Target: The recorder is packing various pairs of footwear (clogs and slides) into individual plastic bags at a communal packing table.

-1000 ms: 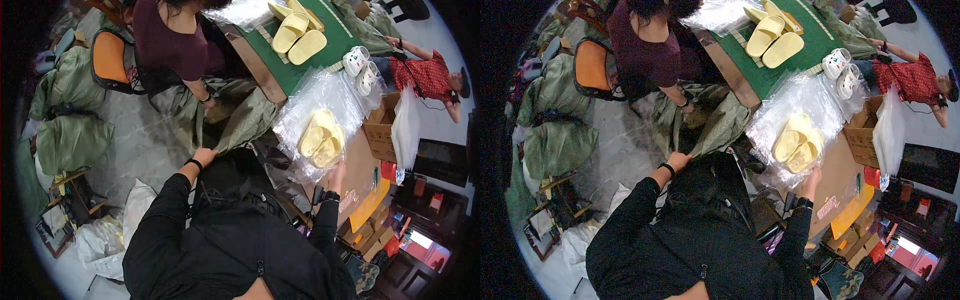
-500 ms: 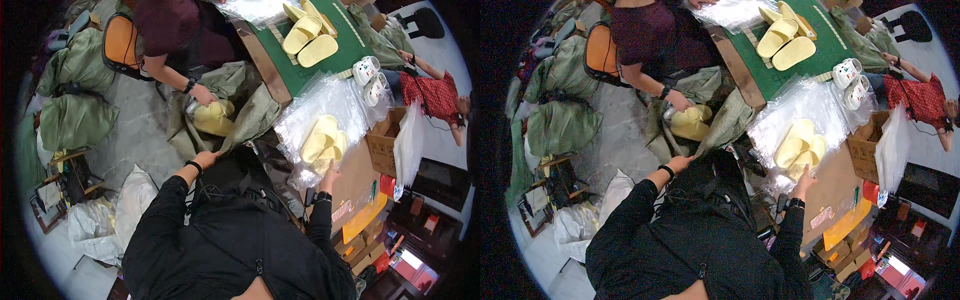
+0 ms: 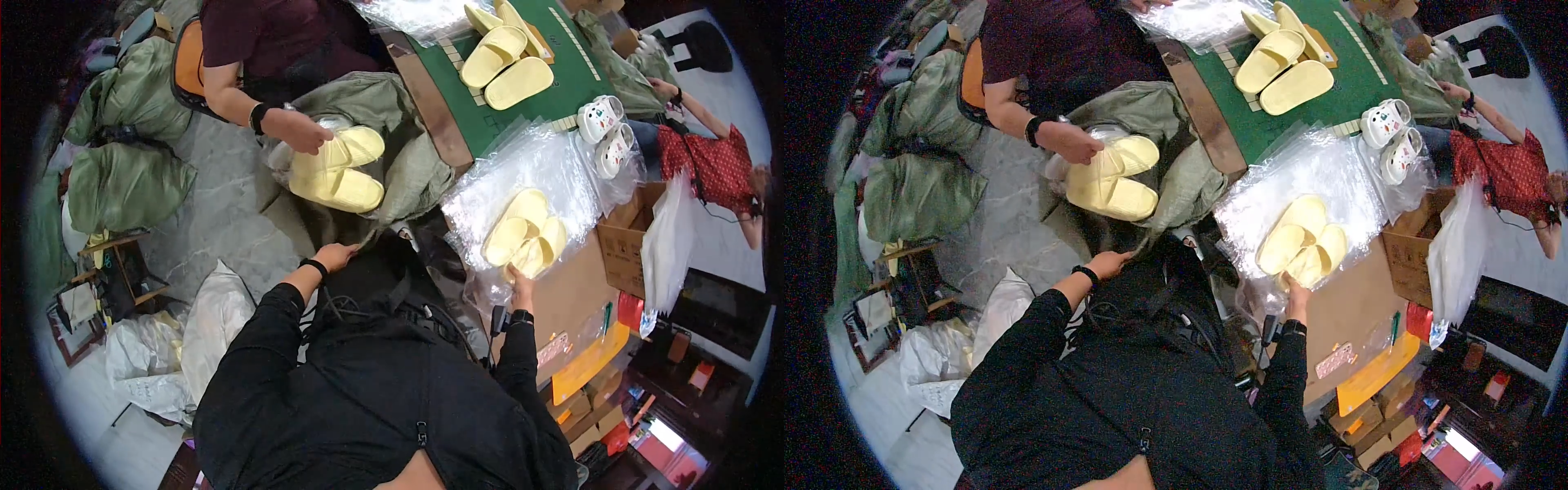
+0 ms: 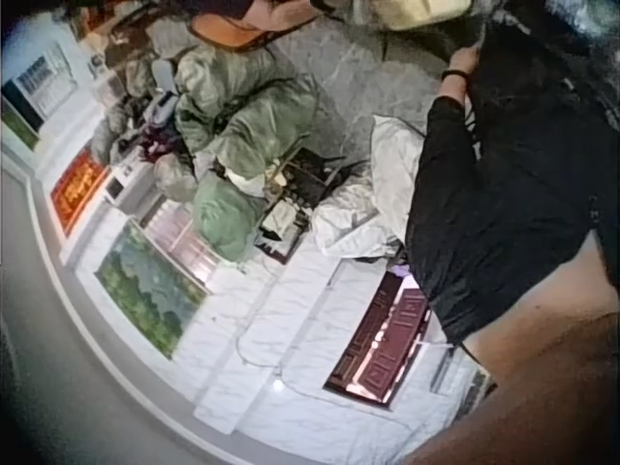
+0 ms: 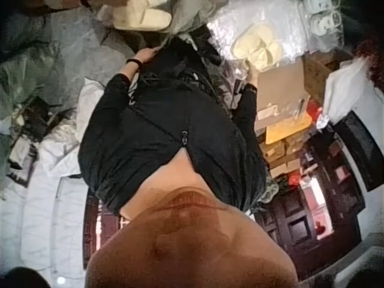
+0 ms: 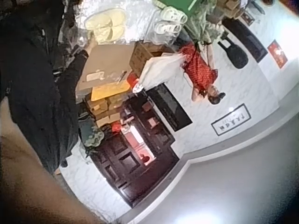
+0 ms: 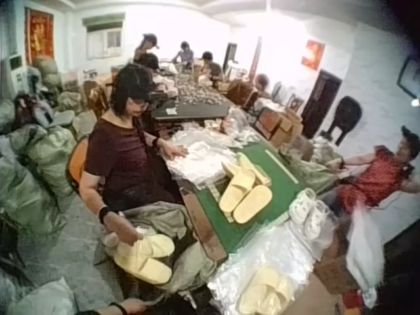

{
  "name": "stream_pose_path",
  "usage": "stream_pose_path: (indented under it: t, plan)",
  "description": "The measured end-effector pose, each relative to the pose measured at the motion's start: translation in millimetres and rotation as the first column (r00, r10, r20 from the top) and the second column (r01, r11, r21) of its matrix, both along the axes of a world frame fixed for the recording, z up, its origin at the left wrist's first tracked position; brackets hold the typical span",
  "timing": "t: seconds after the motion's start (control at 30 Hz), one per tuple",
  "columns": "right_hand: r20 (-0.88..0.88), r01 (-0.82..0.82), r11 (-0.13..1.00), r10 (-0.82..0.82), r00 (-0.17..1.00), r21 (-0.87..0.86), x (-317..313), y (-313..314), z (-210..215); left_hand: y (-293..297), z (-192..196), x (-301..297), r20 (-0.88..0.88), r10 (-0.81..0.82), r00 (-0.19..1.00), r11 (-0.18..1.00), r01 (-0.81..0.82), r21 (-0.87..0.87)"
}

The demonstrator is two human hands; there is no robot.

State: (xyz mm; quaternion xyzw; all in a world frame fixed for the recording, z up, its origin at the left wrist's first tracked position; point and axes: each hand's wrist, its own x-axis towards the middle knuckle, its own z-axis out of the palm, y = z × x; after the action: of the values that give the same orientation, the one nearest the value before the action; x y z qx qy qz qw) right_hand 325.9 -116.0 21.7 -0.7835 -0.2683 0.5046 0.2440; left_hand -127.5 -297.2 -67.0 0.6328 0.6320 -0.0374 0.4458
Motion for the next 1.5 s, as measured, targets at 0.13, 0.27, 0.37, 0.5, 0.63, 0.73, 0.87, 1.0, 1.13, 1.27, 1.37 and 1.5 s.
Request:
stream_pose_path:
  t: [0.13,0.27,0.37,0.5,0.63,0.73,0.87,1.0,1.13,1.27,1.37,1.5]
  plan:
    - [-0.234,0.146,0.980,-0.112,0.966,0.135,-5.4,-5.6,18.7,-4.2,-9.5,1.7,-0.029,-0.010,1.000,1.000,0.010,0.003]
    - [-0.497,0.268,0.959,-0.189,0.847,0.092,-7.0,-0.1,54.6,2.8,-7.3,2.7,-0.071,0.009,0.997,0.989,-0.019,-0.149]
    - [-0.587,0.256,0.965,-0.172,0.791,0.061,-2.2,10.0,77.8,-3.1,-12.8,1.0,-0.045,0.026,0.999,0.996,-0.029,-0.083]
    - [-0.579,0.297,0.954,-0.219,0.786,0.042,4.0,10.1,103.6,19.9,22.6,14.0,-0.031,-0.044,0.999,0.984,0.038,-0.173]
    - [-0.700,0.106,0.992,-0.033,0.714,0.061,10.6,22.1,100.7,17.1,27.4,16.7,-0.023,-0.019,1.000,1.000,0.019,0.017]
    - [-0.649,0.060,0.996,-0.002,0.760,0.067,-7.9,30.3,109.4,19.3,39.5,15.1,-0.038,0.030,0.999,0.974,-0.020,0.226]
    - [-0.647,0.030,0.997,0.023,0.762,0.071,-16.0,41.7,106.4,44.6,89.5,4.7,-0.052,0.133,0.990,0.814,-0.079,0.576]
    - [-0.564,0.043,0.997,-0.002,0.826,0.060,-53.8,39.7,130.8,43.9,119.9,0.5,-0.133,0.032,0.991,0.791,0.057,0.609]
    - [-0.640,0.035,0.999,-0.006,0.769,0.033,-60.4,41.0,114.9,35.3,85.0,5.6,0.011,-0.103,0.995,0.920,0.091,0.381]
    - [-0.629,-0.079,0.997,0.062,0.775,0.001,-75.0,34.9,103.5,20.1,11.6,0.4,-0.158,-0.256,0.954,0.953,0.276,0.126]
    - [-0.629,-0.133,0.991,0.109,0.770,0.009,-65.9,26.1,88.8,37.9,14.6,7.1,-0.126,-0.301,0.945,0.945,0.313,0.098]
    - [-0.572,-0.166,0.986,0.122,0.811,-0.026,-80.1,10.7,101.9,60.6,41.8,12.9,-0.100,-0.395,0.913,0.913,0.402,0.068]
